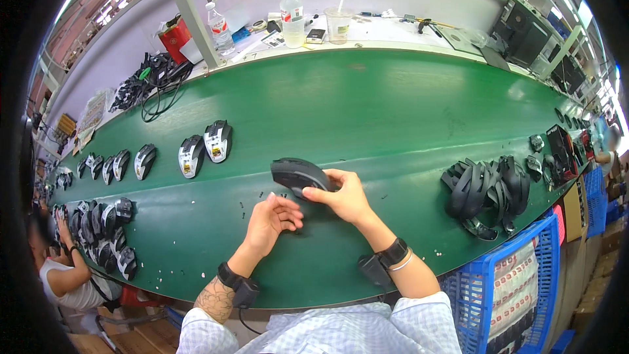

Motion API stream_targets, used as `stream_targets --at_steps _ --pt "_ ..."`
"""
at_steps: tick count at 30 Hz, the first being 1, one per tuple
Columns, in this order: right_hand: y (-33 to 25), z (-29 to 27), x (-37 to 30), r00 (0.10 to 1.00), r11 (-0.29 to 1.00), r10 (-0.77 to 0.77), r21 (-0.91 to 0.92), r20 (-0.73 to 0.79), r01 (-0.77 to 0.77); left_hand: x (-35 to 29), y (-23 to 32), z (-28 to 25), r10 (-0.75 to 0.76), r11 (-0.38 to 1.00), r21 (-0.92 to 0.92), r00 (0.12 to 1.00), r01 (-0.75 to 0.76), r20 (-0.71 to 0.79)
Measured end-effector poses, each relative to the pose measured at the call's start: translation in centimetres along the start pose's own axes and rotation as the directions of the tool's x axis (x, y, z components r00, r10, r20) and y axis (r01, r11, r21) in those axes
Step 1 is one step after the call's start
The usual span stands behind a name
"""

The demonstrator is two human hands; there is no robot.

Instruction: Manually assemble the upper and lower casing of computer mice on a production line.

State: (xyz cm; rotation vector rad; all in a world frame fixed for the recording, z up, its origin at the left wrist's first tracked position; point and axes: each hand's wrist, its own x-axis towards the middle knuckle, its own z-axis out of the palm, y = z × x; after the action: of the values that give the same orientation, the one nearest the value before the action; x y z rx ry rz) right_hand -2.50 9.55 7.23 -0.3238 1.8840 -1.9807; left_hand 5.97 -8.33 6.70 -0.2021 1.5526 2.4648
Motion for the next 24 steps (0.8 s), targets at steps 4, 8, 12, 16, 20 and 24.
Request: stream_targets --at_steps 4,8,12,16,20,24 --pt "0.0 1.7 -0.8 1.000 0.982 -0.008 -0.188 0.001 0.008 0.1 -0.9 -0.2 0.026 0.997 0.071 1.000 -0.026 0.006" --pt "0.5 1.7 -0.7 0.998 0.959 -0.046 -0.283 -0.043 0.032 0.3 -0.9 0.0 0.033 0.998 0.064 0.992 -0.025 -0.125" --pt "0.3 2.0 -0.8 0.999 0.963 0.003 -0.270 -0.051 -0.017 0.2 -0.7 0.3 0.034 0.995 0.093 0.985 -0.018 -0.168" --pt "0.4 2.0 -0.8 0.998 0.962 0.013 -0.270 -0.065 -0.030 0.5 -1.1 0.0 0.025 0.996 0.088 0.987 -0.011 -0.159" --pt "0.5 2.2 -0.8 0.997 0.960 0.034 -0.275 -0.068 -0.051 0.4 -1.2 -0.2 0.031 0.996 0.083 0.987 -0.018 -0.157" --pt "-0.5 2.1 -0.9 0.995 0.948 0.024 -0.313 -0.096 -0.053 0.4 -1.0 0.4 0.030 0.996 0.090 0.982 -0.014 -0.184"
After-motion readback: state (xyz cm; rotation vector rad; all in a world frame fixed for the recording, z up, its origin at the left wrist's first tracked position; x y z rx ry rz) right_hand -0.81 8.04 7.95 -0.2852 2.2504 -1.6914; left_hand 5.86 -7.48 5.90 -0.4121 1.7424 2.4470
